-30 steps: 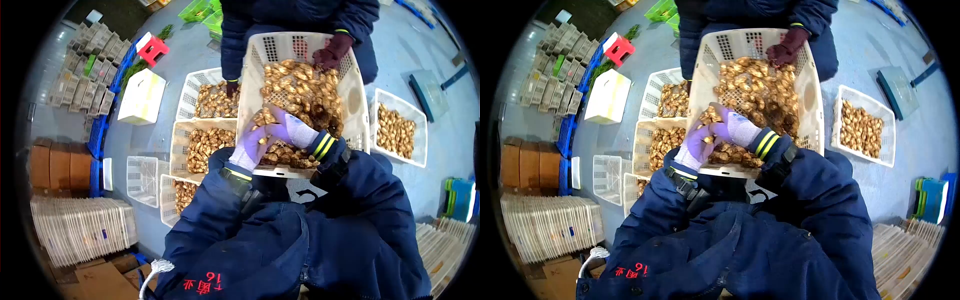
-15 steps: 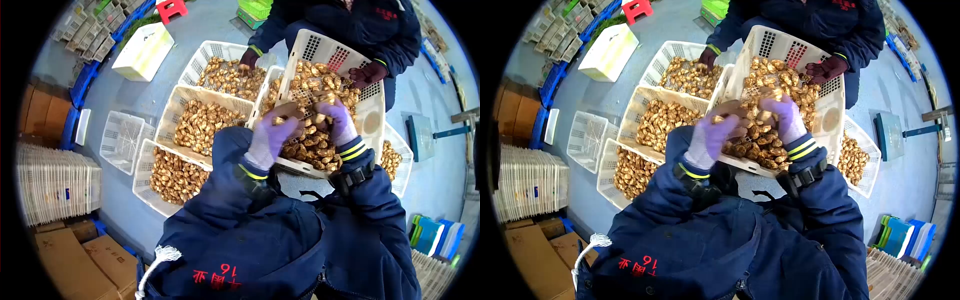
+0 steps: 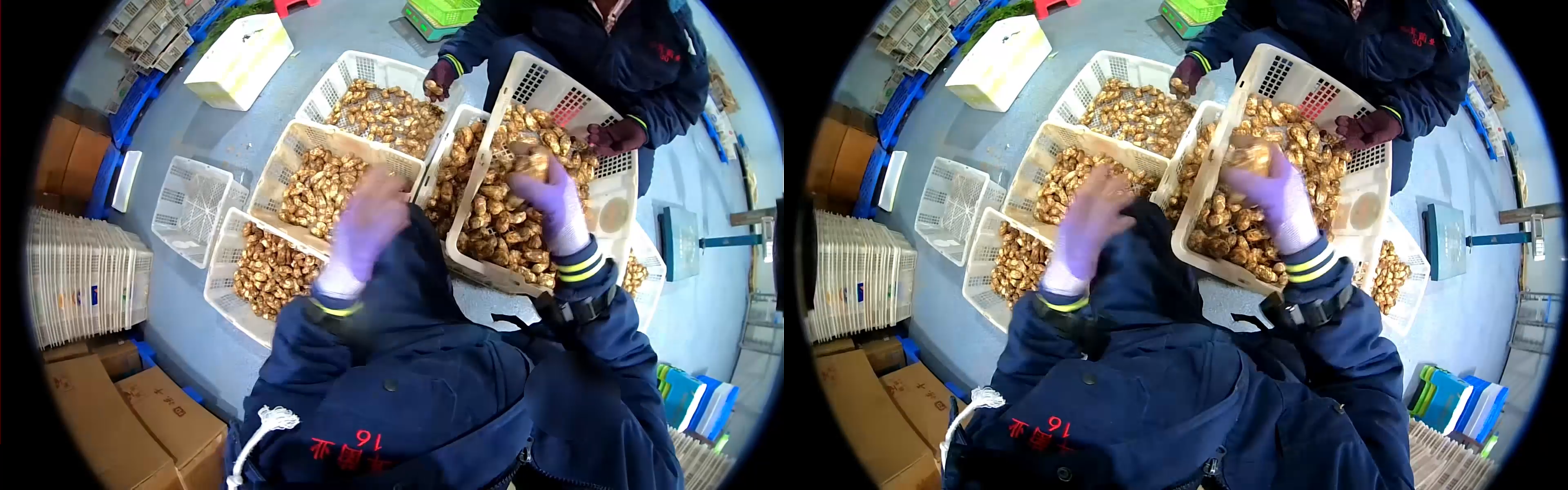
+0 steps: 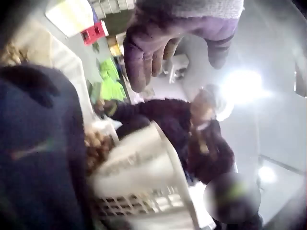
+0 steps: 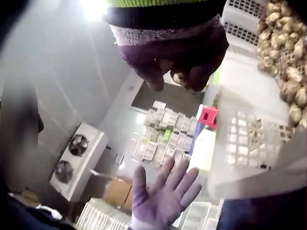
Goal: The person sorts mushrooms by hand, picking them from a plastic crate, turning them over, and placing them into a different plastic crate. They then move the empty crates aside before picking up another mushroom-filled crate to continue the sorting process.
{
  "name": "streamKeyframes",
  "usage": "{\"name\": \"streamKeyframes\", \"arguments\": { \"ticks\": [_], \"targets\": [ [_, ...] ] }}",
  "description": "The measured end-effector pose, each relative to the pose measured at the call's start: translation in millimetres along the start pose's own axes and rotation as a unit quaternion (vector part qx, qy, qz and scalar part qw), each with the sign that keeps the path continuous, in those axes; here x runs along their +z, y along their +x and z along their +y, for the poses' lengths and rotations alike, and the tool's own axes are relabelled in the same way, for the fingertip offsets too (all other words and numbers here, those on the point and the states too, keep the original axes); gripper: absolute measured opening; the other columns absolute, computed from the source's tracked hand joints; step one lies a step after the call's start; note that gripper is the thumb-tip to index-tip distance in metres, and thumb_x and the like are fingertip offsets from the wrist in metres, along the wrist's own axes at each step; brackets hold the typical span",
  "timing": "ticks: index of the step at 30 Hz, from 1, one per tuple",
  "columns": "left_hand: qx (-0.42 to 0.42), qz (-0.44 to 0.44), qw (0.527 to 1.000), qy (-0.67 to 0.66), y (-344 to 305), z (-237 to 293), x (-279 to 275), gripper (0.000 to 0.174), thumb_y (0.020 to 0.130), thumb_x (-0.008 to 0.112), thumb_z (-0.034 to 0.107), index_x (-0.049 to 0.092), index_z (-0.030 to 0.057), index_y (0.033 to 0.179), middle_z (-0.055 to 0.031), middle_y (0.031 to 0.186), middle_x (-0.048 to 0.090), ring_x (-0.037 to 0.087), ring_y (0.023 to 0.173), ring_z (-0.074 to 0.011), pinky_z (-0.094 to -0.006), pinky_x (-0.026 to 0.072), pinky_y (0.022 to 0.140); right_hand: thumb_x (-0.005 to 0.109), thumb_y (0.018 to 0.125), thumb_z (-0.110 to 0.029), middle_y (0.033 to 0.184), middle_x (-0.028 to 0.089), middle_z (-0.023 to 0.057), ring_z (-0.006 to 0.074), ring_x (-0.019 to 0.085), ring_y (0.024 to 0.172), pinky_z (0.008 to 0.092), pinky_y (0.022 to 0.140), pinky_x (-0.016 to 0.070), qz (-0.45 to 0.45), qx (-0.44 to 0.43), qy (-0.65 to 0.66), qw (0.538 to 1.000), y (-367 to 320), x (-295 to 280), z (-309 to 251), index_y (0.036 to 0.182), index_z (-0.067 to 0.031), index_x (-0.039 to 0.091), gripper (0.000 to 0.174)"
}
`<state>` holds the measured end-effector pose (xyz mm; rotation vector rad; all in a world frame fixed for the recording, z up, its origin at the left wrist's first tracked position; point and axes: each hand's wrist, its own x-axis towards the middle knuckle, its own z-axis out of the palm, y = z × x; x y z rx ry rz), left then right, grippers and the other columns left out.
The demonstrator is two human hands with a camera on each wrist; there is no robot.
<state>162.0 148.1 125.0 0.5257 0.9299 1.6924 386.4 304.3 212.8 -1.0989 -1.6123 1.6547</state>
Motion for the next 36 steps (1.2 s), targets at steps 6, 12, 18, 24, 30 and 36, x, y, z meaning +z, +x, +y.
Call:
{"name": "streamKeyframes", "arguments": {
  "ticks": [6, 12, 18, 24, 30, 36],
  "targets": [
    [0.040, -0.012, 0.995, 0.089, -10.3, -12.6, 69.5, 0.066, 0.090, 0.060, 0.011, 0.028, 0.0015, 0.147, -0.0166, 0.141, 0.042, 0.050, 0.120, -0.0260, -0.0342, 0.0421, 0.101, 0.066, 0.066, -0.017, 0.101, 0.060, 0.0183, 0.0386, 0.055, 0.099, 0.0441, 0.088, 0.0435, -0.068, -0.330, -0.366, 0.868, -30.6, 93.5, 30.1, 0.117, -0.0039, 0.056, 0.054],
    [0.071, 0.055, 0.996, -0.013, -9.5, -9.3, 52.9, 0.061, 0.093, 0.060, 0.024, 0.034, 0.0050, 0.144, -0.0128, 0.127, 0.052, 0.057, 0.109, -0.0198, -0.0296, 0.0482, 0.089, 0.068, 0.068, -0.025, 0.115, 0.055, 0.0223, 0.0412, 0.052, 0.107, 0.0474, 0.094, 0.0411, -0.082, -0.329, -0.421, 0.841, -21.2, 114.0, 34.7, 0.126, 0.0000, 0.050, 0.066],
    [0.004, 0.048, 0.987, -0.155, -8.4, -32.4, 12.3, 0.039, 0.097, 0.050, 0.032, 0.050, 0.0053, 0.125, -0.0110, 0.106, 0.064, 0.063, 0.099, -0.0208, -0.0335, 0.0517, 0.086, 0.066, 0.072, -0.016, 0.127, 0.052, 0.0244, 0.0409, 0.051, 0.117, 0.0436, 0.102, 0.0403, -0.131, -0.222, -0.255, 0.932, -22.5, 133.1, 30.4, 0.134, 0.0023, 0.044, 0.068],
    [-0.042, 0.145, 0.942, -0.301, -0.3, -20.6, -5.0, 0.036, 0.097, 0.050, 0.039, 0.061, 0.0052, 0.103, -0.0121, 0.097, 0.067, 0.065, 0.093, -0.0253, -0.0414, 0.0565, 0.081, 0.059, 0.086, -0.005, 0.126, 0.056, 0.0190, 0.0268, 0.053, 0.119, 0.0349, 0.102, 0.0400, -0.078, -0.191, -0.091, 0.974, -17.1, 123.2, 15.6, 0.134, 0.0023, 0.046, 0.051],
    [0.027, 0.205, 0.925, -0.319, 6.9, 0.1, -46.2, 0.034, 0.094, 0.058, 0.040, 0.059, 0.0083, 0.104, -0.0098, 0.101, 0.066, 0.064, 0.096, -0.0270, -0.0465, 0.0559, 0.083, 0.055, 0.089, -0.016, 0.123, 0.058, 0.0206, 0.0324, 0.055, 0.115, 0.0372, 0.100, 0.0411, -0.029, -0.149, -0.247, 0.957, -13.2, 82.9, 28.8, 0.131, 0.0010, 0.051, 0.045],
    [0.093, 0.183, 0.930, -0.305, 7.9, -1.9, -102.7, 0.035, 0.093, 0.061, 0.037, 0.056, 0.0051, 0.104, -0.0151, 0.102, 0.065, 0.065, 0.095, -0.0298, -0.0498, 0.0560, 0.083, 0.062, 0.082, -0.003, 0.126, 0.055, 0.0209, 0.0380, 0.051, 0.119, 0.0415, 0.102, 0.0403, -0.061, -0.247, -0.389, 0.886, -39.8, 69.1, 39.3, 0.128, -0.0011, 0.052, 0.047]
  ]
}}
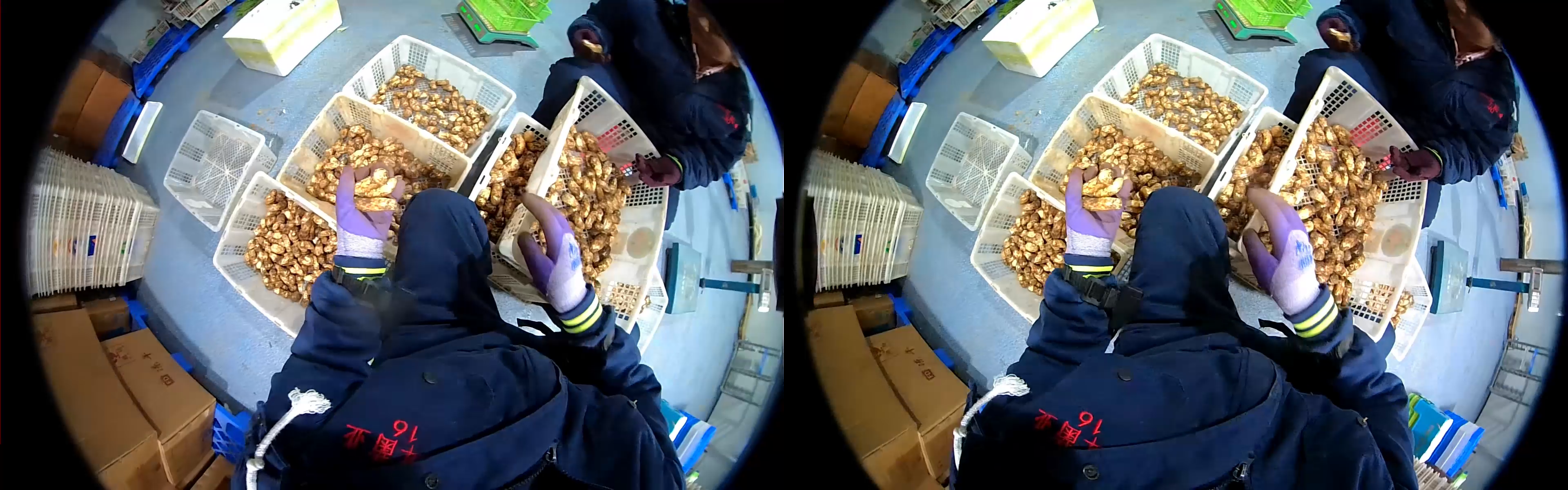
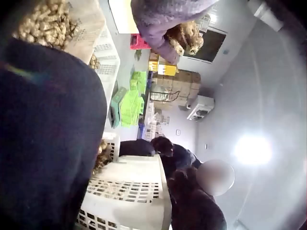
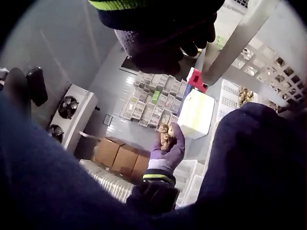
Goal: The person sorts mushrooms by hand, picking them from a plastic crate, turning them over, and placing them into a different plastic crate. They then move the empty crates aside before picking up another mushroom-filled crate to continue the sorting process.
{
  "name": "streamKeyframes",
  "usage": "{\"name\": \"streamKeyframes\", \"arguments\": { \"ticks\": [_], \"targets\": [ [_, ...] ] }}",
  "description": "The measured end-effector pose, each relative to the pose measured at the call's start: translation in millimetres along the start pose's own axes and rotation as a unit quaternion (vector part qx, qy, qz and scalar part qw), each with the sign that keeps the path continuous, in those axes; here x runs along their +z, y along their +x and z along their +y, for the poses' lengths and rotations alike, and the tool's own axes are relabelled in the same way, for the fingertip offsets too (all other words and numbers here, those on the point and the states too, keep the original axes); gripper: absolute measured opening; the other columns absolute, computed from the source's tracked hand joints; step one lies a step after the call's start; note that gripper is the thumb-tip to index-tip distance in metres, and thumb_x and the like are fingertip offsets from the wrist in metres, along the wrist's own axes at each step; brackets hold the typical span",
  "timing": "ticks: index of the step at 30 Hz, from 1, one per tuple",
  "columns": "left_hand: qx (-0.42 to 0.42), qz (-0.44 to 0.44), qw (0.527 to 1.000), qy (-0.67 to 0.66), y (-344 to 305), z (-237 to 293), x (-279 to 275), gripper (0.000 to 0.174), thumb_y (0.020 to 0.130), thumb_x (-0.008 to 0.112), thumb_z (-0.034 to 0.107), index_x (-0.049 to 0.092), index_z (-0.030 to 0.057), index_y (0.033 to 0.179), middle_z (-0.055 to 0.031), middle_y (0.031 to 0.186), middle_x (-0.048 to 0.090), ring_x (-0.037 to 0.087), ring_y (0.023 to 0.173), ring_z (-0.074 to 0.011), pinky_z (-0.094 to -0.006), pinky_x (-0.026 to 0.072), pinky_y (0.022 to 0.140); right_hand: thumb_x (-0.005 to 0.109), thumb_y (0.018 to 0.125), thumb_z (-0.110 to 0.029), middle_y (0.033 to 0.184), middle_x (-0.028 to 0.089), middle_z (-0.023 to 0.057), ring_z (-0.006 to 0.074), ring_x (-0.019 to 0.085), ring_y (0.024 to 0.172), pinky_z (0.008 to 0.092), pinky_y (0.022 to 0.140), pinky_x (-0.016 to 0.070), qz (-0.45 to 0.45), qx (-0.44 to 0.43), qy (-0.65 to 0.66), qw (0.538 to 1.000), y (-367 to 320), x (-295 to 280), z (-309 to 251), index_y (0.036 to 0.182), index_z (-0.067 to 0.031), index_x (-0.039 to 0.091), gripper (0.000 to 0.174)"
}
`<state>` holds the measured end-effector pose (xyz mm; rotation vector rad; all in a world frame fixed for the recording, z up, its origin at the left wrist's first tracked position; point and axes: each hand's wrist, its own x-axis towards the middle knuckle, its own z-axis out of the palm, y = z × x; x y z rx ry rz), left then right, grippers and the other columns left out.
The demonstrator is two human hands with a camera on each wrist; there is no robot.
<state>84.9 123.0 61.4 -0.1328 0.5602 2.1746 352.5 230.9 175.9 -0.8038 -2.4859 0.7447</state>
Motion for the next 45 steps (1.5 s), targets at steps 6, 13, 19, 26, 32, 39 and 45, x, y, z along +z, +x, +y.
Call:
{"name": "streamKeyframes", "arguments": {
  "ticks": [6, 13, 19, 26, 32, 39, 45],
  "targets": [
    [0.085, 0.168, 0.980, 0.067, 35.3, 77.6, -79.4, 0.033, 0.093, 0.060, 0.034, 0.056, 0.0031, 0.105, -0.0151, 0.102, 0.064, 0.064, 0.093, -0.0311, -0.0503, 0.0560, 0.082, 0.062, 0.081, -0.002, 0.129, 0.054, 0.0230, 0.0393, 0.051, 0.120, 0.0433, 0.102, 0.0400, -0.018, 0.051, -0.047, 0.997, -44.9, -16.2, 0.2, 0.129, 0.0009, 0.051, 0.049],
    [0.193, 0.256, 0.944, 0.078, 112.9, 212.8, -190.9, 0.051, 0.095, 0.046, 0.048, 0.055, 0.0022, 0.115, -0.0158, 0.111, 0.062, 0.057, 0.105, -0.0355, -0.0526, 0.0506, 0.088, 0.056, 0.087, -0.012, 0.113, 0.062, 0.0218, 0.0395, 0.058, 0.106, 0.0448, 0.093, 0.0445, -0.024, 0.090, -0.117, 0.989, -62.7, -2.8, 15.9, 0.118, 0.0013, 0.058, 0.034],
    [0.211, 0.326, 0.914, 0.117, 192.1, 311.0, -232.8, 0.062, 0.092, 0.042, 0.057, 0.052, 0.0054, 0.125, -0.0160, 0.119, 0.058, 0.055, 0.106, -0.0363, -0.0555, 0.0474, 0.089, 0.053, 0.091, -0.021, 0.110, 0.063, 0.0219, 0.0404, 0.058, 0.104, 0.0444, 0.092, 0.0447, -0.073, 0.137, -0.098, 0.983, -49.0, -1.8, 11.1, 0.112, 0.0009, 0.061, 0.031],
    [0.150, 0.353, 0.910, 0.155, 209.4, 334.6, -281.7, 0.060, 0.092, 0.042, 0.050, 0.042, 0.0122, 0.138, -0.0160, 0.144, 0.040, 0.039, 0.130, -0.0378, -0.0552, 0.0316, 0.107, 0.047, 0.093, -0.034, 0.111, 0.062, 0.0234, 0.0406, 0.057, 0.106, 0.0454, 0.095, 0.0424, -0.094, 0.172, -0.129, 0.972, -54.2, 2.1, 17.6, 0.113, 0.0007, 0.061, 0.043],
    [0.131, 0.290, 0.948, 0.000, 245.4, 333.1, -351.5, 0.047, 0.097, 0.042, 0.031, 0.044, -0.0024, 0.130, -0.0301, 0.133, 0.043, 0.046, 0.120, -0.0425, -0.0556, 0.0433, 0.100, 0.044, 0.094, -0.039, 0.113, 0.060, 0.0233, 0.0413, 0.056, 0.105, 0.0464, 0.094, 0.0419, -0.141, 0.208, -0.139, 0.958, -55.8, -2.8, 18.5, 0.113, 0.0006, 0.060, 0.047],
    [0.211, 0.369, 0.901, 0.078, 284.0, 330.1, -369.7, 0.050, 0.095, 0.044, 0.033, 0.042, 0.0027, 0.135, -0.0247, 0.135, 0.046, 0.047, 0.122, -0.0427, -0.0575, 0.0438, 0.097, 0.043, 0.094, -0.041, 0.114, 0.059, 0.0234, 0.0415, 0.054, 0.106, 0.0463, 0.094, 0.0412, -0.154, 0.211, -0.153, 0.953, -74.6, -7.2, 34.4, 0.114, 0.0007, 0.059, 0.049],
    [0.213, 0.381, 0.899, 0.027, 290.9, 317.7, -372.2, 0.049, 0.090, 0.048, 0.047, 0.055, 0.0103, 0.123, -0.0119, 0.119, 0.061, 0.057, 0.106, -0.0290, -0.0436, 0.0481, 0.084, 0.042, 0.094, -0.041, 0.112, 0.060, 0.0228, 0.0409, 0.055, 0.105, 0.0457, 0.093, 0.0413, -0.156, 0.243, -0.153, 0.945, -56.7, -3.3, 20.3, 0.114, 0.0010, 0.059, 0.049]
  ]
}}
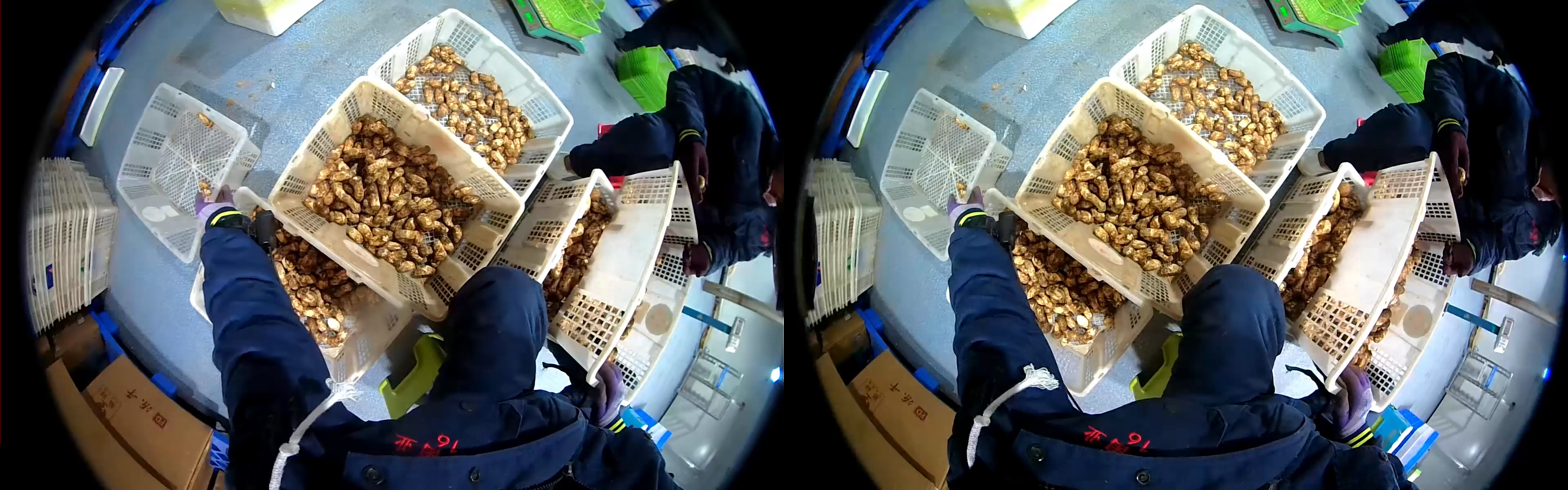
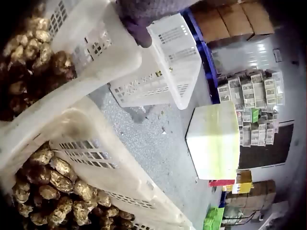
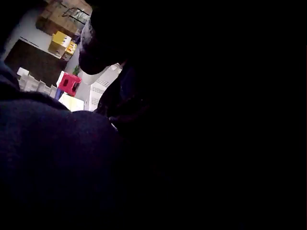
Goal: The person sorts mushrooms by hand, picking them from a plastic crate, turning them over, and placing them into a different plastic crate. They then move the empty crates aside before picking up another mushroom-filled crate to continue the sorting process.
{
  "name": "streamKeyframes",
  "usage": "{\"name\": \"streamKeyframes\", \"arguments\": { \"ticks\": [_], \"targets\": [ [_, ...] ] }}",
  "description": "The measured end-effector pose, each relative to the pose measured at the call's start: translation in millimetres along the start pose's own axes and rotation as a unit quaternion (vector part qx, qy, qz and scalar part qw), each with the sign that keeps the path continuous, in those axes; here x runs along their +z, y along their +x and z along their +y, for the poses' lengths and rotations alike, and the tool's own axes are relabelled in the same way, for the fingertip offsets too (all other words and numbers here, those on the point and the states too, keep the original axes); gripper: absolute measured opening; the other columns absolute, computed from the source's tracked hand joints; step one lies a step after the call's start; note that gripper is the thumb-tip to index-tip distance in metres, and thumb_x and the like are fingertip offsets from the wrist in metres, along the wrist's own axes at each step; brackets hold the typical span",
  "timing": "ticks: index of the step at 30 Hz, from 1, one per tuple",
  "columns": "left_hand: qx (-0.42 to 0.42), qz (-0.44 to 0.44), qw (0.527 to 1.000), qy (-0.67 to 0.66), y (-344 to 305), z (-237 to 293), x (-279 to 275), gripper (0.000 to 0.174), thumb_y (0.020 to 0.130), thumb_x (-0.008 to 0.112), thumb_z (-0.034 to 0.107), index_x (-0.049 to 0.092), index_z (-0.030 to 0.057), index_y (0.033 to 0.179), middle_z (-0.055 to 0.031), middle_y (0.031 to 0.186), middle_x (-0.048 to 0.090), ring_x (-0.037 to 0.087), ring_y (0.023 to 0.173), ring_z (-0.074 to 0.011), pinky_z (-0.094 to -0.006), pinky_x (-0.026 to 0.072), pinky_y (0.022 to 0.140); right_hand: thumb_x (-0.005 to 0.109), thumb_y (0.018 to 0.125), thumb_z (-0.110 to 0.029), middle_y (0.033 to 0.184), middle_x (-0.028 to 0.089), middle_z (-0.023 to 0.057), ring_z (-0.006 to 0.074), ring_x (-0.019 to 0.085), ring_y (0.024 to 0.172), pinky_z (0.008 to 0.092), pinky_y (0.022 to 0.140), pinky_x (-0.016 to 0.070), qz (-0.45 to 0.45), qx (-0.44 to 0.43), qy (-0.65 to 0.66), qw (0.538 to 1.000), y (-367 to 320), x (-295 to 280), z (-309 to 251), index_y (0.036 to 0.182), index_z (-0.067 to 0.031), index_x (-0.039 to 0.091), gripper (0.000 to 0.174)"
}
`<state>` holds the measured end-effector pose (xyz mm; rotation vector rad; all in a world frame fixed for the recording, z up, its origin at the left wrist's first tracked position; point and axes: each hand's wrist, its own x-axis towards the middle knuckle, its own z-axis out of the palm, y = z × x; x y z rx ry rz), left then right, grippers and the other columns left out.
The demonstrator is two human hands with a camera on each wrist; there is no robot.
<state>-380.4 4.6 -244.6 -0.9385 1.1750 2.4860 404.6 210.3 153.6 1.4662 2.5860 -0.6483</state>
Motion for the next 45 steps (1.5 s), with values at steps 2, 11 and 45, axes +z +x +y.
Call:
{"name": "streamKeyframes", "arguments": {
  "ticks": [2, 11, 45],
  "targets": [
    [-0.052, 0.061, 0.997, -0.014, 7.7, 12.7, -0.2, 0.048, 0.088, 0.054, 0.050, 0.058, 0.0122, 0.117, -0.0095, 0.108, 0.063, 0.058, 0.102, -0.0287, -0.0452, 0.0487, 0.085, 0.042, 0.095, -0.041, 0.111, 0.060, 0.0228, 0.0408, 0.056, 0.104, 0.0458, 0.093, 0.0415, 0.008, -0.012, -0.015, 1.000, -1.5, 2.0, 4.5, 0.113, 0.0012, 0.059, 0.049],
    [0.017, 0.072, 0.986, 0.148, 10.8, 77.8, -17.5, 0.027, 0.088, 0.049, 0.031, 0.058, 0.0080, 0.078, -0.0044, 0.059, 0.052, 0.052, 0.054, -0.0208, -0.0409, 0.0508, 0.064, 0.046, 0.091, -0.035, 0.110, 0.060, 0.0225, 0.0394, 0.057, 0.102, 0.0435, 0.091, 0.0435, 0.021, -0.006, 0.028, 0.999, 6.5, -0.9, -11.7, 0.109, 0.0014, 0.061, 0.043],
    [0.243, -0.261, 0.745, 0.564, -368.8, 30.7, 12.4, 0.058, 0.092, 0.062, 0.030, 0.042, -0.0041, 0.135, -0.0163, 0.107, 0.066, 0.062, 0.098, -0.0227, -0.0356, 0.0499, 0.082, 0.060, 0.083, -0.002, 0.112, 0.064, 0.0171, 0.0329, 0.060, 0.105, 0.0386, 0.092, 0.0469, 0.343, -0.069, 0.179, 0.919, -75.0, -32.1, 90.4, 0.114, -0.0016, 0.062, 0.031]
  ]
}}
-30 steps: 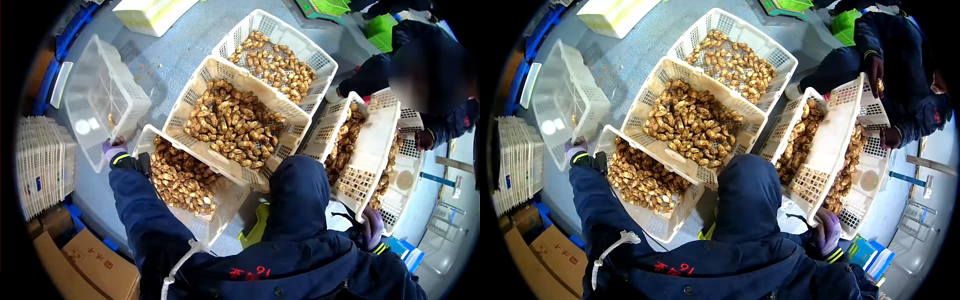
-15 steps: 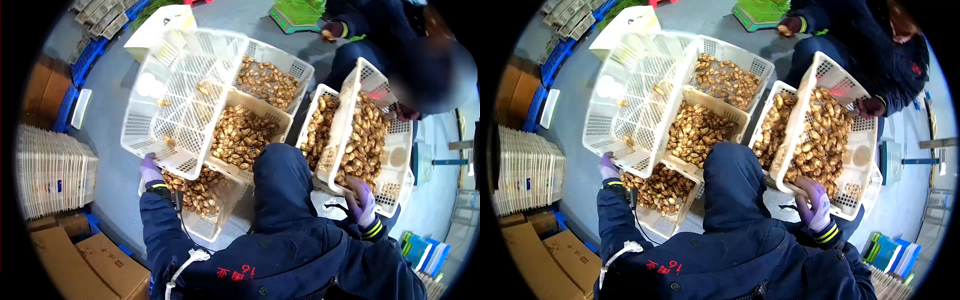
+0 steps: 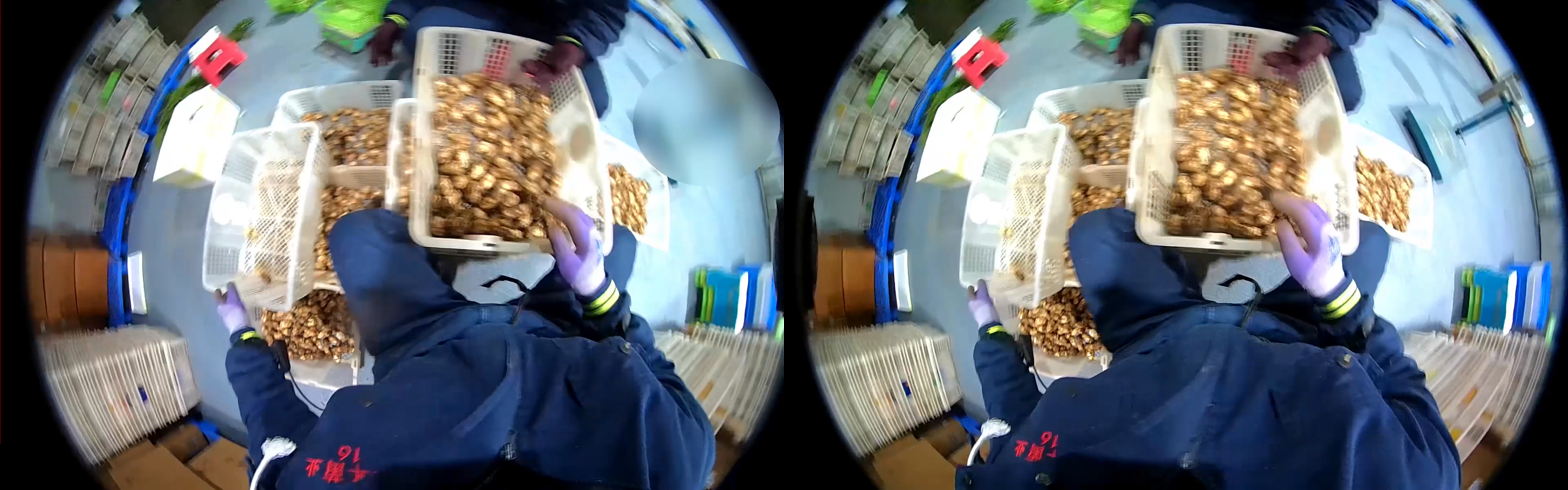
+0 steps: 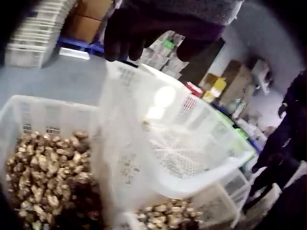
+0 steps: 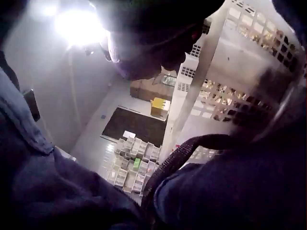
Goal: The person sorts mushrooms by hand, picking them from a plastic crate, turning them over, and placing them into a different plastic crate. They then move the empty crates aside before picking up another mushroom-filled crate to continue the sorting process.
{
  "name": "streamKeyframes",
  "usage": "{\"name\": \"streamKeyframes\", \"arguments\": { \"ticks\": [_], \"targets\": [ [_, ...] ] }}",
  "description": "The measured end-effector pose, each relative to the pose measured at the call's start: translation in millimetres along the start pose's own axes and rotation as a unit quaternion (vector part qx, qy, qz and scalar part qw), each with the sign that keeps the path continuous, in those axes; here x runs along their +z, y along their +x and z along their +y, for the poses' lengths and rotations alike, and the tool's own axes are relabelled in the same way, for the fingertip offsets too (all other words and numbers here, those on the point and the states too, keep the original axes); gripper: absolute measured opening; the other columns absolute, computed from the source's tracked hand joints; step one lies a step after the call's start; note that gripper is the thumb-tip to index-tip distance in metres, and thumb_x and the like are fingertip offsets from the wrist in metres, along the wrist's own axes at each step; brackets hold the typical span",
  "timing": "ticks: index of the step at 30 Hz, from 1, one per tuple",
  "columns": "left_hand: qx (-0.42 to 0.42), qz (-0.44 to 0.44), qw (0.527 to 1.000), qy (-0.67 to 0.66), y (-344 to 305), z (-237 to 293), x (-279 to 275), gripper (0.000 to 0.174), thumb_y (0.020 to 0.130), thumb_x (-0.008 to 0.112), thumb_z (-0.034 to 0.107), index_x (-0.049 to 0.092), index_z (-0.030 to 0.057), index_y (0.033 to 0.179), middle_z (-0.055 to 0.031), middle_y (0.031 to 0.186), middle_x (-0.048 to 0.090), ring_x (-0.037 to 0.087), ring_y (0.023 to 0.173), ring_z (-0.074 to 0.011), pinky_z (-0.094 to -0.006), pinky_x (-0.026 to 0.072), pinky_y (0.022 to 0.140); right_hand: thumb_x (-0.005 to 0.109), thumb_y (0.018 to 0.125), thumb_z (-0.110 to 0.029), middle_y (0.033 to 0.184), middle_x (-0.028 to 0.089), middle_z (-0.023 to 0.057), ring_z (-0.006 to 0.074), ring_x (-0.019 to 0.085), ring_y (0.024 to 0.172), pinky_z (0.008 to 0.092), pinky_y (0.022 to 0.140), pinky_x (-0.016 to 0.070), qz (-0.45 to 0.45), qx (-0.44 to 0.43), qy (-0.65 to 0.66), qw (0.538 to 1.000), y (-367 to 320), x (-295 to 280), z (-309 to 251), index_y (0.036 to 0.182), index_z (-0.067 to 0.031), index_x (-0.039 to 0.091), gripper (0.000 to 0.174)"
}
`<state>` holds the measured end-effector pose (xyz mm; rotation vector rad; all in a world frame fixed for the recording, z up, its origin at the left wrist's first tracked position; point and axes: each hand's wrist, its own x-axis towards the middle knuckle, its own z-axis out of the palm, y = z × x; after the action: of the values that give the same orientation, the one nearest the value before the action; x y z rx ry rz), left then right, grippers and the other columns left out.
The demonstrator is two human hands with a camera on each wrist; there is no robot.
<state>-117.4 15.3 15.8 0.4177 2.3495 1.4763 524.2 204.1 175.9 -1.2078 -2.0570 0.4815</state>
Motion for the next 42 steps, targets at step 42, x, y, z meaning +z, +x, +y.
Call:
{"name": "streamKeyframes", "arguments": {
  "ticks": [42],
  "targets": [
    [0.515, -0.580, 0.598, 0.203, -295.2, 234.2, 521.5, 0.063, 0.080, 0.076, 0.016, 0.050, 0.0046, 0.136, -0.0160, 0.125, 0.060, 0.059, 0.111, -0.0234, -0.0344, 0.0517, 0.088, 0.052, 0.096, -0.018, 0.113, 0.066, 0.0092, 0.0166, 0.063, 0.101, 0.0293, 0.092, 0.0486, 0.310, 0.214, 0.434, 0.819, 36.5, -46.4, 269.7, 0.124, -0.0014, 0.058, 0.033]
  ]
}}
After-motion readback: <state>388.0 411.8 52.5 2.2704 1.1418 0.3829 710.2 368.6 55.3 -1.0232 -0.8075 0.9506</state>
